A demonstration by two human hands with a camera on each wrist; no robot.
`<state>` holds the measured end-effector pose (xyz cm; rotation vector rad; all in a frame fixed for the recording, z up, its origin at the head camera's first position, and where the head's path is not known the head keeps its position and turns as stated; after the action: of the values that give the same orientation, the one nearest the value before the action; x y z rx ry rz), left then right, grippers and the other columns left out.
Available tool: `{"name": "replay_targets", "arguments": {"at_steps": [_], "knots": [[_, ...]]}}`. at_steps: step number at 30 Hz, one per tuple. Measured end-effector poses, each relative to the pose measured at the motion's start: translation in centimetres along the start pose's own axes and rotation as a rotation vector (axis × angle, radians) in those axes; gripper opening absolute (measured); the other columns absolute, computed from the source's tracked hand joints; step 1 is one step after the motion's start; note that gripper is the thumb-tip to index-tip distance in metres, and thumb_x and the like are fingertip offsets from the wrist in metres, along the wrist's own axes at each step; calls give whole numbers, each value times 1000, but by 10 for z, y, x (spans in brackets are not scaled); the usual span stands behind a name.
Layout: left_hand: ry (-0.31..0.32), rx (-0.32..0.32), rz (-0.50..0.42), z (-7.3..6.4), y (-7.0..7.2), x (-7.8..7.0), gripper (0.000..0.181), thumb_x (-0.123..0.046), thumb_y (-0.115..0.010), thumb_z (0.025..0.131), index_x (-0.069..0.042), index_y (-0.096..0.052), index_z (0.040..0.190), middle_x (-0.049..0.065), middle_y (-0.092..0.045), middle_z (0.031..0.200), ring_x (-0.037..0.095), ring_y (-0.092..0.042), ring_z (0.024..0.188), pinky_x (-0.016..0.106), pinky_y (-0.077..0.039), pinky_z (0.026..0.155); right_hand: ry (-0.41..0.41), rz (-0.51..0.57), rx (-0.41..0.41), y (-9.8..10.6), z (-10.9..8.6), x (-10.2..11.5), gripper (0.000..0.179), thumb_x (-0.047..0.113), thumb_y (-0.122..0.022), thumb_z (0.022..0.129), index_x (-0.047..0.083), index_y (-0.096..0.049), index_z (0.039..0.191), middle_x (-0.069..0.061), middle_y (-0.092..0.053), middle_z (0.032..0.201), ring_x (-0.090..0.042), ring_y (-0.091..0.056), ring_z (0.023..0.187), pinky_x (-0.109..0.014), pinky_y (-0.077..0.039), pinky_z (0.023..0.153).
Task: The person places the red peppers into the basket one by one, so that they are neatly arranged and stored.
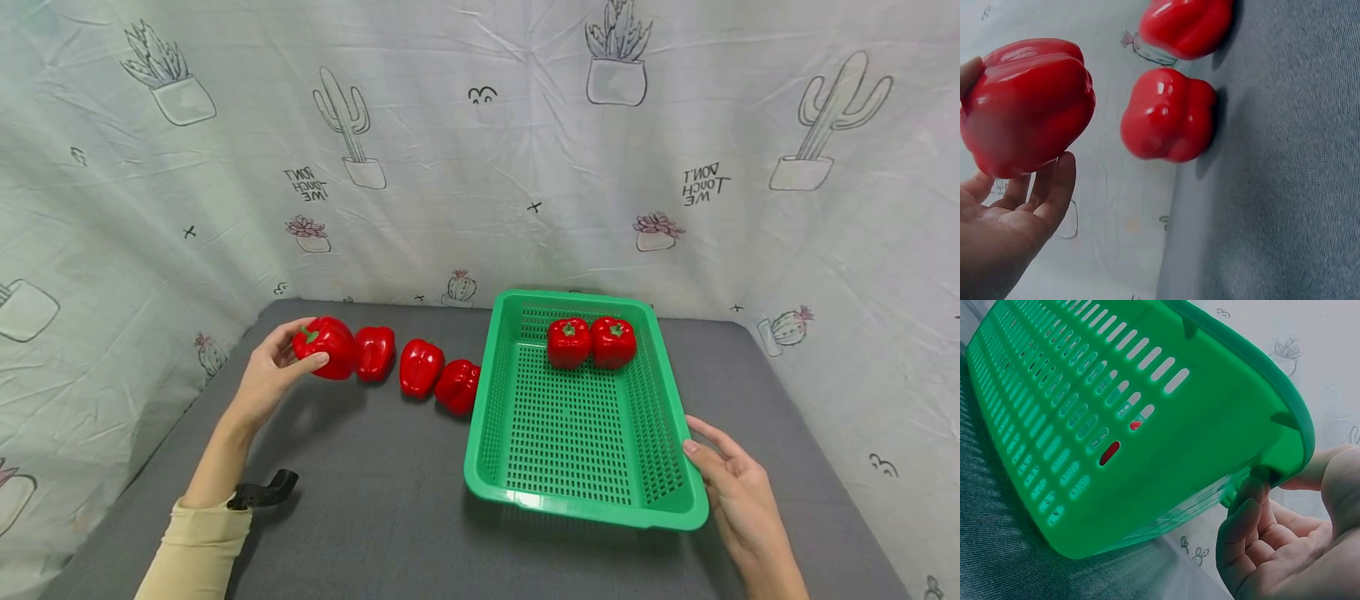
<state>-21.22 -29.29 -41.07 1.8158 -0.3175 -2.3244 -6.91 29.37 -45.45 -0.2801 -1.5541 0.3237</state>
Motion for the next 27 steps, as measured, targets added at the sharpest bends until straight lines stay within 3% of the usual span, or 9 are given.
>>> {"name": "replay_targets", "arguments": {"at_steps": [7,14,18,22,23,27], "knots": [[-22,60,-8,-1,-15,-7,63,-18,-75,88,-12,-45,144,7,-49,136,25,-49,118,27,-51,87,-20,-39,-33,1,0,1,37,3,-50,103,19,-61,134,1,-67,112,-9,-64,95,-27,-55,76],[-62,152,-43,-17,-41,-50,61,-8,-74,87,-3,-46,141,12,-51,133,29,-50,117,31,-51,89,-24,-41,-34,3,3,0,38,3,-50,103,18,-60,136,3,-63,114,-6,-61,95,-24,-53,79],[-82,174,-53,-20,-47,-54,61,-6,-74,86,-2,-46,140,12,-51,133,30,-51,116,32,-52,89,-25,-37,-39,1,5,1,38,3,-50,102,19,-61,135,6,-65,101,-6,-61,88,-24,-54,76],[-99,193,-73,-23,-57,-59,61,-6,-74,85,-2,-47,139,11,-51,133,31,-51,116,34,-52,89,-42,-35,-42,1,5,1,38,4,-51,103,20,-60,136,7,-64,108,-7,-63,90,-26,-55,75],[-104,202,-84,-24,-60,-61,60,-5,-74,85,-2,-47,139,11,-51,133,32,-51,117,35,-52,89,-46,-26,-38,2,4,2,38,3,-50,103,19,-60,136,4,-63,117,-9,-64,96,-27,-55,76],[-110,235,-112,-28,-76,-67,60,-5,-74,85,-4,-48,139,11,-50,133,32,-51,118,40,-52,90,-70,-8,-37,5,2,2,39,4,-50,103,21,-60,136,0,-68,112,-13,-67,92,-30,-56,74]]}}
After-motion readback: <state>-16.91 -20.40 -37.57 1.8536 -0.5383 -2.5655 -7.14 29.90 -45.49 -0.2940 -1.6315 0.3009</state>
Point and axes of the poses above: each hand's wrist, its own z-axis towards the middle knuckle, its own y-axis out of the back of the hand, x = y × z, the point moved 1 cm from there along z, towards the middle knuckle
